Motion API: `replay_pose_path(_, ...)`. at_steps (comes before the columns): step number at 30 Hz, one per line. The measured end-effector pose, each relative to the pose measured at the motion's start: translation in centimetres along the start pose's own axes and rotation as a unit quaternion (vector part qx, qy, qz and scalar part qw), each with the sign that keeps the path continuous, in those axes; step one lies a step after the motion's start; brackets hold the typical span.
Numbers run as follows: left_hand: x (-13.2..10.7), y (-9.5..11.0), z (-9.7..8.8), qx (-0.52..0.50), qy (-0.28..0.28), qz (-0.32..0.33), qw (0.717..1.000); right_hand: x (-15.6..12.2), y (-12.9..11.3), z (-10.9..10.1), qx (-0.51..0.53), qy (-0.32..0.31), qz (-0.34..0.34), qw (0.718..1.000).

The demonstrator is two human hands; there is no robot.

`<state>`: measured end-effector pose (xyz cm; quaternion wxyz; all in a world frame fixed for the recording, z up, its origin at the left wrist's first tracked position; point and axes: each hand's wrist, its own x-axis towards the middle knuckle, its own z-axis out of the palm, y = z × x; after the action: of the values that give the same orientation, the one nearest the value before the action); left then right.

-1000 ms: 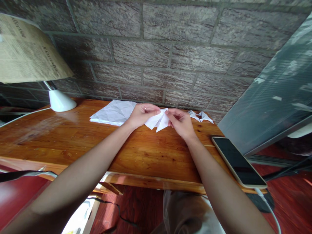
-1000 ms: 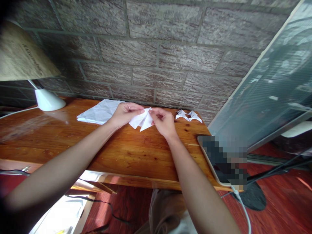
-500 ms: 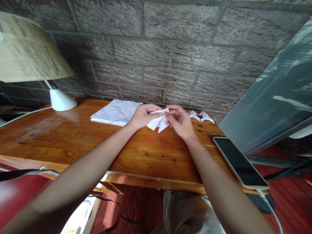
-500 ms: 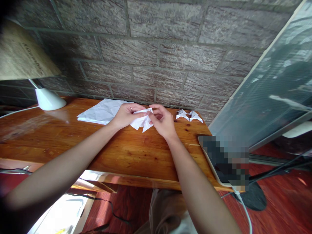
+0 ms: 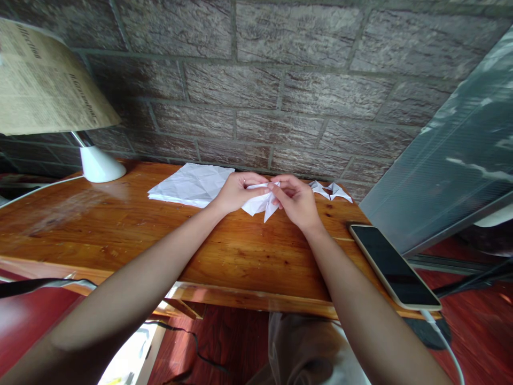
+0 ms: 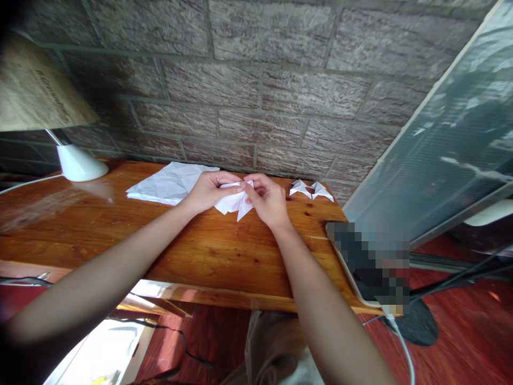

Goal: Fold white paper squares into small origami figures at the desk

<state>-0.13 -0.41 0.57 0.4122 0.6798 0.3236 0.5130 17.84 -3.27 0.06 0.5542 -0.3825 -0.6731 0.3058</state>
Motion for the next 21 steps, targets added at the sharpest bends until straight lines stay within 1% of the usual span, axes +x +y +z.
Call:
replay_pose_path(6,0.06,0.12,0.06,-0.006,0.014,-0.001,1.000,0.03,-0.19,-0.01,0.016,0.009,0.008,1.000)
replay_pose_path(14,0.01,0.07,0.09,0.005,0.014,-0.005,1.000,0.06,-0.09,0.12,0.032,0.006,0.008,0.999)
replay_pose_path(19,0.01,0.00,0.00,-0.057,0.003,-0.041,0.998,0.11,-0.13,0.04,0.020,0.019,0.019,0.999)
replay_pose_path(21,0.05,-0.08,-0.14,-0.082,0.009,-0.052,0.995,0.18,-0.19,0.01,0.029,0.027,0.025,0.999)
